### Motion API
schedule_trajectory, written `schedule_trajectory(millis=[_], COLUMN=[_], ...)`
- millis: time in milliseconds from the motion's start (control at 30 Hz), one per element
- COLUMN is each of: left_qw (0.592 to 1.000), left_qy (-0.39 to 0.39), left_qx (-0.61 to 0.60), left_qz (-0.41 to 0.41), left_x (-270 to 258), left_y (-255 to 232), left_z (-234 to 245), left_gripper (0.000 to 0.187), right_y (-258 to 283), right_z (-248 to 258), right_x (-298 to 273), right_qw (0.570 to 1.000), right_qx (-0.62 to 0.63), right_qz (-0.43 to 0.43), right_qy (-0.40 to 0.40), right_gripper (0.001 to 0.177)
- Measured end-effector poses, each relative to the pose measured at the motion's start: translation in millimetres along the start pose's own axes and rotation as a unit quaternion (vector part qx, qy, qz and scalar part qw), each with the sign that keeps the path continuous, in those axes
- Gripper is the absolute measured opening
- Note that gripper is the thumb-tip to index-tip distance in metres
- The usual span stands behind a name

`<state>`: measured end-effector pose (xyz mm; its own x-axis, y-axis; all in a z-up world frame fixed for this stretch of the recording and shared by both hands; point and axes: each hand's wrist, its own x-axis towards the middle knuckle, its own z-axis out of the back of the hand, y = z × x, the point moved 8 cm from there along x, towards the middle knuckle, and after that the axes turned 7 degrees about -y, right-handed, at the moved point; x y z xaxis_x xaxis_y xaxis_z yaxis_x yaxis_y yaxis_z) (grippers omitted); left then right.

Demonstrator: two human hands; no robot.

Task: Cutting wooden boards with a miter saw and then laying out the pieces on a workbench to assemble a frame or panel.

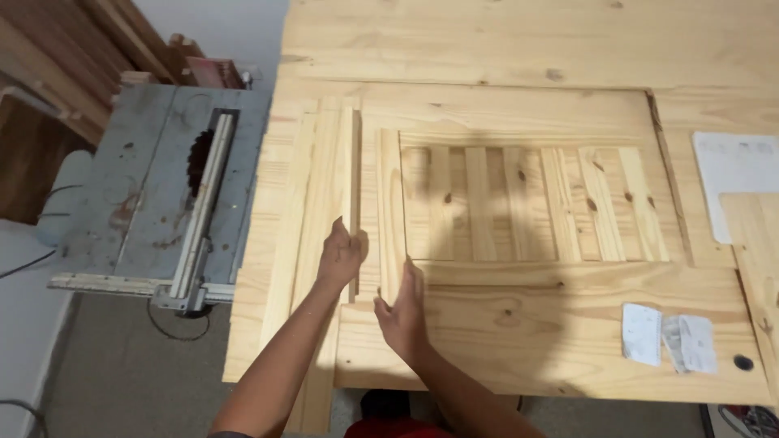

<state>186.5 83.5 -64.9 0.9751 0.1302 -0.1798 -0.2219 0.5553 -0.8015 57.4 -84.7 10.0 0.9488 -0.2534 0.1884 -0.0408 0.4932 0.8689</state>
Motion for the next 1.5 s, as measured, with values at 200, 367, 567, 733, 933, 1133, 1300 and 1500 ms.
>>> schedule_trajectory(millis=[200,367,567,733,933,1133,1300,1500], left_qw=[0.996,0.994,0.993,0.993,0.992,0.994,0.99,0.988], left_qy=[0.075,0.102,0.116,0.12,0.127,0.069,0.109,0.085], left_qx=[-0.012,0.003,0.005,0.02,-0.021,-0.061,-0.047,-0.091], left_qz=[0.041,0.039,0.021,0.012,0.011,0.061,0.082,0.095], left_x=[-38.2,-11.7,8.9,9.2,7.5,17.8,18.0,10.4], left_y=[-84.9,-39.5,-30.5,-39.1,-29.6,-9.6,-25.4,-36.3], left_z=[58.1,30.3,10.9,6.6,-20.8,-54.8,-59.1,-52.6], left_gripper=[0.067,0.064,0.064,0.064,0.066,0.084,0.083,0.079], right_y=[-31.0,-72.0,-61.6,-84.4,19.9,32.4,-28.6,-36.1], right_z=[-88.2,-126.2,-130.1,-148.6,-90.9,-64.4,-82.3,-74.2], right_x=[15.5,18.0,11.6,8.3,-10.2,-46.0,-56.6,-56.2], right_qw=[0.996,0.994,0.989,0.985,0.978,0.976,0.979,0.978], right_qx=[-0.083,-0.102,-0.13,-0.146,-0.135,0.044,0.021,0.016], right_qz=[-0.015,-0.007,0.075,0.09,0.085,0.08,0.007,0.025], right_qy=[-0.003,0.029,0.007,0.025,0.137,0.196,0.201,0.207], right_gripper=[0.083,0.083,0.078,0.072,0.075,0.062,0.074,0.076])
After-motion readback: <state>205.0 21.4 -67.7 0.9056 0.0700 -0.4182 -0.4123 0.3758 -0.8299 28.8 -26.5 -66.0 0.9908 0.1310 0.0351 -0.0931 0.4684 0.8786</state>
